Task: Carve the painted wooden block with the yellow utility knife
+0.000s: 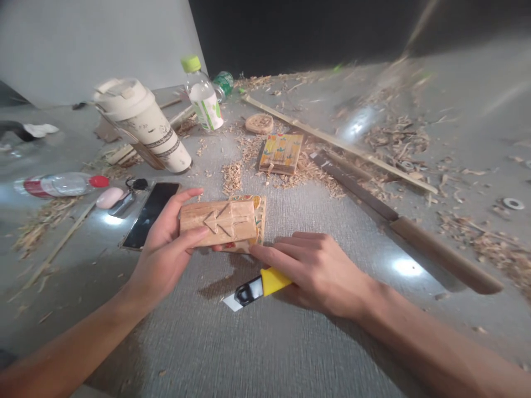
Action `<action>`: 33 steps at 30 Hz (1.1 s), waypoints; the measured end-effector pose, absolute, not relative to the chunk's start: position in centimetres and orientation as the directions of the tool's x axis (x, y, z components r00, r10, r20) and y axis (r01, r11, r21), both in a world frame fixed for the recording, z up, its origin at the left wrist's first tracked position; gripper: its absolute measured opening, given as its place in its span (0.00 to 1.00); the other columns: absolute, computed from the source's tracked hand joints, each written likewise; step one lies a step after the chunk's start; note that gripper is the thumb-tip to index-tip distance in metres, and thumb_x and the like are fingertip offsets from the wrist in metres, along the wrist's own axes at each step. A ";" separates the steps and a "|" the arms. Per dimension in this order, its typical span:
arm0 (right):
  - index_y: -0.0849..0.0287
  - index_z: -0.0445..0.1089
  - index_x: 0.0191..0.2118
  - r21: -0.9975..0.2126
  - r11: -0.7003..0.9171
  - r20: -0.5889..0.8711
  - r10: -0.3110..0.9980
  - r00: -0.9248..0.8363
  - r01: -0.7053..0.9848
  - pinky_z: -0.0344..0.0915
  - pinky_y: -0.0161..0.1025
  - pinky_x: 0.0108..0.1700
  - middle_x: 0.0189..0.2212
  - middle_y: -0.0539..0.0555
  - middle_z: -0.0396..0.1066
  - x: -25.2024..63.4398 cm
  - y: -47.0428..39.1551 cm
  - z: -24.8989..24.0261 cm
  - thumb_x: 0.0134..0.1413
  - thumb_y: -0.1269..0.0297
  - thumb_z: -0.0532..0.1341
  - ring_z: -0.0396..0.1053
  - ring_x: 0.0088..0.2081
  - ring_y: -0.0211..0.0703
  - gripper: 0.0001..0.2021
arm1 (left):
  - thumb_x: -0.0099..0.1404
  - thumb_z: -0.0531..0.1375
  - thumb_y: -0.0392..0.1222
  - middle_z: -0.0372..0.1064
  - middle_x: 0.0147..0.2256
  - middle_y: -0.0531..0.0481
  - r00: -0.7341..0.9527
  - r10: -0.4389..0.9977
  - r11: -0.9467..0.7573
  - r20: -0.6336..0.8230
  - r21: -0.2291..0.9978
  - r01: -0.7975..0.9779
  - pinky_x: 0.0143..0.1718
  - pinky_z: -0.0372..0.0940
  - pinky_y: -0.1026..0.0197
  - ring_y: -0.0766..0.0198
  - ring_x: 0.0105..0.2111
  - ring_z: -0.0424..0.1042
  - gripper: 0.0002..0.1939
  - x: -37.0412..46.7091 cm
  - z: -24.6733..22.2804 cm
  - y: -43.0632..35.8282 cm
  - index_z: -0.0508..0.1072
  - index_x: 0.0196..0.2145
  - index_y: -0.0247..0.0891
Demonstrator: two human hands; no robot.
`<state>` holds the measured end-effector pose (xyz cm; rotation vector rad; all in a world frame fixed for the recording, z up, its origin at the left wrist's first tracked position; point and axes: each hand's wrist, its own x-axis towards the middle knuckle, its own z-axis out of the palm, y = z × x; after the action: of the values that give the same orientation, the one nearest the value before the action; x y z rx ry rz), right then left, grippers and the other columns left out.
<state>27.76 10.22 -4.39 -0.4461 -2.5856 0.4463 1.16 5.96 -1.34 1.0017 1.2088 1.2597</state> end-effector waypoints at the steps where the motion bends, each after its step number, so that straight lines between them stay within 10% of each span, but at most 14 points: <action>1: 0.60 0.62 0.65 -0.389 0.892 0.395 0.386 -0.834 0.229 0.61 0.40 0.34 0.37 0.53 0.76 27.7 10.2 -4.4 0.67 0.71 0.58 0.71 0.33 0.41 0.23 | 0.67 0.67 0.38 0.77 0.48 0.47 -0.086 0.991 0.087 -0.099 0.987 -0.138 0.34 0.80 0.59 0.54 0.44 0.79 0.25 1.1 -1.4 6.0 0.70 0.61 0.49; 15: 0.58 0.65 0.60 -0.394 0.891 0.400 0.386 -0.831 0.225 0.61 0.40 0.36 0.37 0.54 0.77 27.9 10.3 -4.5 0.72 0.67 0.57 0.72 0.34 0.42 0.14 | 0.67 0.68 0.48 0.71 0.30 0.53 -0.154 0.975 0.155 -0.161 0.987 -0.051 0.15 0.66 0.69 0.64 0.25 0.70 0.13 0.3 -2.1 6.3 0.73 0.47 0.45; 24: 0.58 0.67 0.57 -0.388 0.890 0.392 0.394 -0.831 0.239 0.60 0.40 0.34 0.35 0.53 0.76 27.6 10.3 -4.2 0.72 0.68 0.56 0.71 0.32 0.41 0.12 | 0.68 0.66 0.46 0.77 0.38 0.50 -0.176 0.973 0.137 -0.151 0.987 -0.090 0.22 0.72 0.66 0.63 0.30 0.73 0.29 0.6 -1.9 6.4 0.70 0.64 0.48; 33: 0.57 0.67 0.57 -0.394 0.886 0.391 0.401 -0.828 0.244 0.60 0.41 0.34 0.36 0.53 0.77 27.8 10.3 -4.5 0.72 0.66 0.57 0.72 0.33 0.42 0.12 | 0.66 0.68 0.46 0.75 0.35 0.50 -0.168 0.973 0.132 -0.156 0.981 -0.145 0.23 0.69 0.68 0.65 0.29 0.71 0.15 0.4 -2.3 6.5 0.75 0.49 0.42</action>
<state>27.77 10.29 -4.45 -0.4691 -2.5802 0.4543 0.35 6.50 -2.34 0.9134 1.3024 1.2884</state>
